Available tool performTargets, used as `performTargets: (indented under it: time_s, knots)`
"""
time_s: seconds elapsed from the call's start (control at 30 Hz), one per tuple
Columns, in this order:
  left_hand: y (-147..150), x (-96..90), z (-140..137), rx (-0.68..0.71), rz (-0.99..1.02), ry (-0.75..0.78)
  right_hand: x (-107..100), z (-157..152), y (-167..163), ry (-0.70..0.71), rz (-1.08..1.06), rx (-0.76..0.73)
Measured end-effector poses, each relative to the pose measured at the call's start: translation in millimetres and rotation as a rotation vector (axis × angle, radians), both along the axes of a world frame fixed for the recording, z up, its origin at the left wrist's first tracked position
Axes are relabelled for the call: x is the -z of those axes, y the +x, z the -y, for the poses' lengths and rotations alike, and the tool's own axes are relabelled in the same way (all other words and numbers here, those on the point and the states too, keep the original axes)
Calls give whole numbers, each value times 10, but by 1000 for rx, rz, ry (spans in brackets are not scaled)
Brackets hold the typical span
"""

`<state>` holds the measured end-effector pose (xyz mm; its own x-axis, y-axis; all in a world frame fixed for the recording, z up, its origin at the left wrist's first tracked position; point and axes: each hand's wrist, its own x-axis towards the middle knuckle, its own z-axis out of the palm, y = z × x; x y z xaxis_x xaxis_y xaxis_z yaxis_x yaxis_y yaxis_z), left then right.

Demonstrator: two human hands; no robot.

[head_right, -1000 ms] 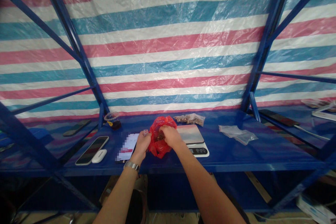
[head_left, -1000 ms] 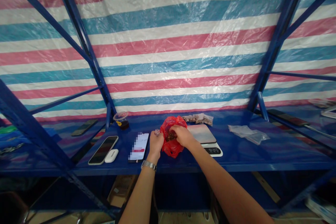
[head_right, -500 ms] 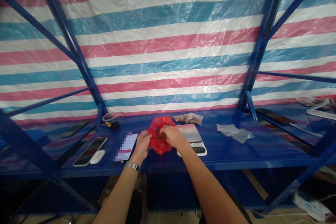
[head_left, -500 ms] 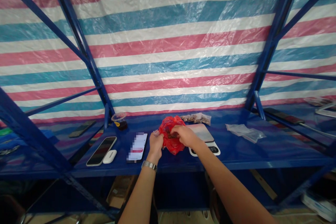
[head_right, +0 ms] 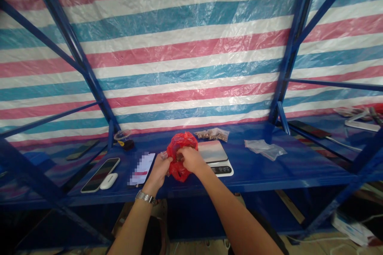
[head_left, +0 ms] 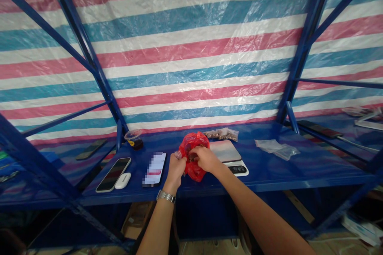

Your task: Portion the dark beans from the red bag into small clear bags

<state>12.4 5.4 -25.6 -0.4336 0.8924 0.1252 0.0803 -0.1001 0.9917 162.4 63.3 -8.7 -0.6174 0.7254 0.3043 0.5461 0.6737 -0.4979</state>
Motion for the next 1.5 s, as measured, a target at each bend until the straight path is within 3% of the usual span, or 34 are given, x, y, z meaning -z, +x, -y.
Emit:
performTargets:
  time_s: [0.27,0.47,0.63,0.87,1.07,1.5]
  knots:
    - [-68,-148,14,-127,-143,58,153,-252,2,-331,-526,-59]
    - [-62,-244,86,-185,-494,160,1,-228,27,-376,-725,-50]
    - [-34,-259,123,-236,-736,192,-201,20,12,-301,-714,-173]
    - [24,-250,96,-157,-978,138,-332,212,71,145,-475,-191]
    - [66,-235,51,-139,-881,154,-349,235,105,296,-326,-212]
    - [46,-251,50,-128,-581,225,-358,254,57,312,-364,-167]
